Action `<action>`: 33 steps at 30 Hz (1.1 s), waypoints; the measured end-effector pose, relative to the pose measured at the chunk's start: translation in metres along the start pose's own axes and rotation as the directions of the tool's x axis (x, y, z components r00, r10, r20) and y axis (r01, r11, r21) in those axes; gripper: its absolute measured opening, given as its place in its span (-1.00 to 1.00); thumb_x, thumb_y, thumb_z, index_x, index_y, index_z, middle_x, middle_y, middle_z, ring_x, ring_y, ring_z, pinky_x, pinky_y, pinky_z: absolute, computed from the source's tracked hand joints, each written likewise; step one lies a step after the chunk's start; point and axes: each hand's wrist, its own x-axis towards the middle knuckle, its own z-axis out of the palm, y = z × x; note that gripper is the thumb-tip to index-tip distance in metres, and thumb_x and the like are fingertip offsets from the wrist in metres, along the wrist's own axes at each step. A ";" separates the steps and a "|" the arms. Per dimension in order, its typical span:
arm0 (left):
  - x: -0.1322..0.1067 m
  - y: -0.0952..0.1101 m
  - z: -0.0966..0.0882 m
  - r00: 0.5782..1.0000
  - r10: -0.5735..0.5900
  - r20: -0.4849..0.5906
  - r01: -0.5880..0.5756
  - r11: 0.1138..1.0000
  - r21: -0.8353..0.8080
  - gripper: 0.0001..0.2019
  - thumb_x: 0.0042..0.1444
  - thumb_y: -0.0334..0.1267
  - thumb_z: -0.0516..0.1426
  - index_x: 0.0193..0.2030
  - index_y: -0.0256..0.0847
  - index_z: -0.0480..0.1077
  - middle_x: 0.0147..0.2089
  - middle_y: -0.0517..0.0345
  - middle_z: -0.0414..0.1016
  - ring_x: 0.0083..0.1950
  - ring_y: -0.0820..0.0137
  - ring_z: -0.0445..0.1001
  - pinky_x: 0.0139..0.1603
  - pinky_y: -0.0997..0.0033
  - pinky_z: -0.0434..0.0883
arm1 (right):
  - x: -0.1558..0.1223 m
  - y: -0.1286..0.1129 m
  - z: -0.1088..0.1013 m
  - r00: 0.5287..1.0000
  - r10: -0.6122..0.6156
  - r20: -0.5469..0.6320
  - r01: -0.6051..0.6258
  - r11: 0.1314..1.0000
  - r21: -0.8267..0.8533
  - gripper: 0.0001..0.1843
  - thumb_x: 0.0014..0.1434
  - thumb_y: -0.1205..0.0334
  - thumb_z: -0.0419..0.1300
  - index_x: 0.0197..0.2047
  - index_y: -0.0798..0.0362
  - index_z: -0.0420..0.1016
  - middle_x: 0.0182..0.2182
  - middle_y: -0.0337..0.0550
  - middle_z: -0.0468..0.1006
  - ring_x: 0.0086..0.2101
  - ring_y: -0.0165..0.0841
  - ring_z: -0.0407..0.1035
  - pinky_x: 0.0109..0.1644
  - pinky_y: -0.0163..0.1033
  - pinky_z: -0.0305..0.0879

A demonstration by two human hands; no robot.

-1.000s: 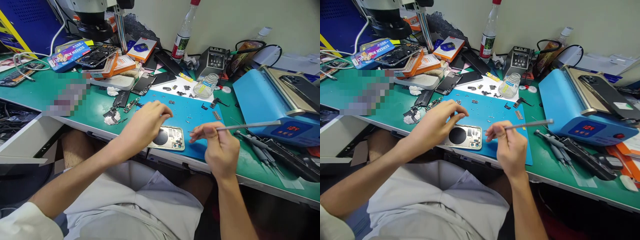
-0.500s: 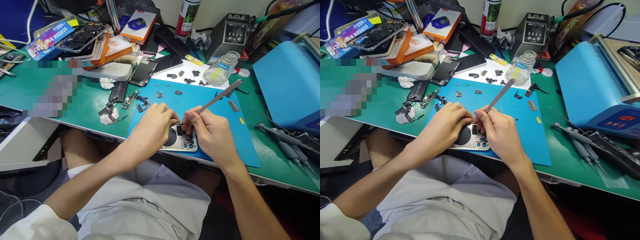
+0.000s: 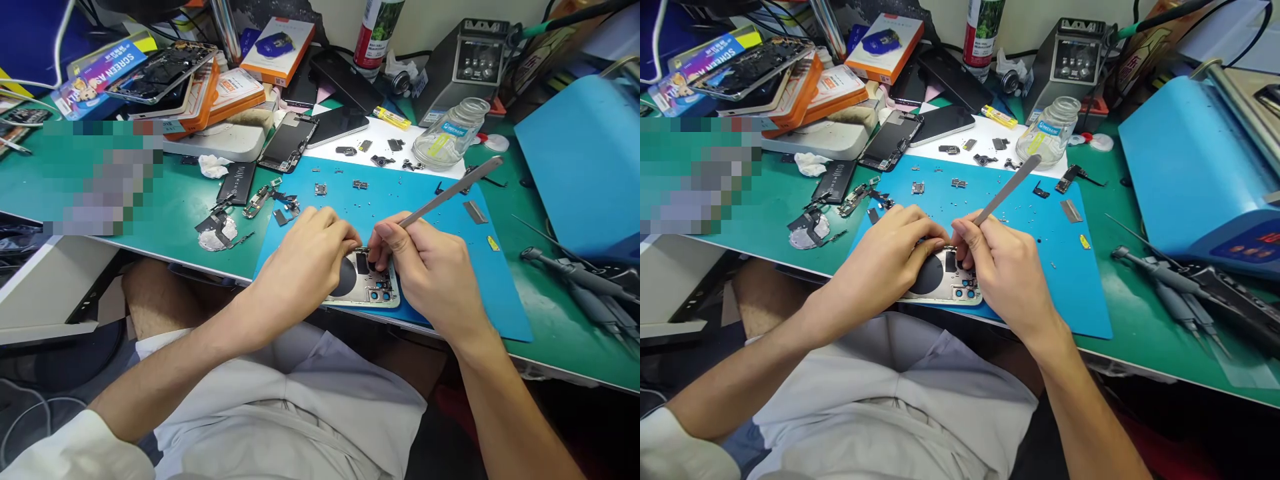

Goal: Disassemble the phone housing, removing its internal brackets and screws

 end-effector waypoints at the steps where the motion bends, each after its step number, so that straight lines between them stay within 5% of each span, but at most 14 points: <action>1: 0.000 0.001 -0.001 1.000 -0.002 -0.003 0.002 1.000 -0.010 -0.82 0.55 -0.36 0.14 -0.05 -0.23 0.60 -0.06 0.06 0.58 0.01 0.20 0.43 0.06 0.19 0.37 | 0.000 0.000 0.000 1.000 0.005 -0.002 -0.005 1.000 0.013 -0.58 0.59 -0.01 0.13 -0.30 -0.03 0.54 -0.42 -0.27 0.57 -0.48 -0.45 0.45 -0.32 -0.25 0.39; 10: 0.001 0.005 -0.008 0.995 -0.075 -0.070 0.062 0.984 -0.169 -0.82 0.53 -0.24 0.22 -0.17 -0.20 0.53 -0.15 0.20 0.60 -0.08 0.32 0.47 0.00 0.30 0.34 | -0.012 0.001 -0.003 0.967 -0.202 -0.152 0.197 0.979 -0.053 -0.71 0.60 0.15 0.13 -0.21 -0.06 0.52 -0.31 -0.31 0.64 -0.44 -0.52 0.49 -0.31 -0.32 0.44; 18: -0.001 0.003 -0.006 0.998 -0.029 -0.050 0.021 0.989 -0.147 -0.87 0.54 -0.27 0.19 -0.12 -0.17 0.48 -0.10 0.20 0.57 -0.05 0.31 0.42 0.00 0.29 0.34 | -0.008 0.005 -0.003 0.961 -0.263 -0.083 0.257 0.964 -0.070 -0.78 0.59 0.20 0.13 -0.15 -0.08 0.53 -0.28 -0.30 0.64 -0.39 -0.49 0.53 -0.25 -0.34 0.47; 29: -0.001 0.001 -0.004 0.999 -0.012 -0.045 0.007 0.994 -0.109 -0.87 0.59 -0.29 0.11 0.00 -0.16 0.49 0.01 0.14 0.57 0.02 0.29 0.47 0.08 0.25 0.39 | -0.002 0.001 -0.002 0.996 0.000 -0.086 0.008 0.995 0.095 -0.62 0.59 -0.02 0.14 -0.27 -0.06 0.52 -0.39 -0.30 0.57 -0.45 -0.48 0.46 -0.37 -0.33 0.43; 33: -0.002 -0.002 0.000 1.000 0.006 -0.014 -0.006 1.000 -0.030 -0.81 0.58 -0.35 0.09 0.06 -0.16 0.56 0.04 0.08 0.56 0.06 0.24 0.45 0.08 0.22 0.41 | 0.011 0.001 -0.006 0.993 0.114 0.023 -0.116 0.984 0.132 -0.49 0.52 -0.24 0.17 -0.31 -0.04 0.52 -0.49 -0.28 0.55 -0.53 -0.44 0.42 -0.46 -0.29 0.35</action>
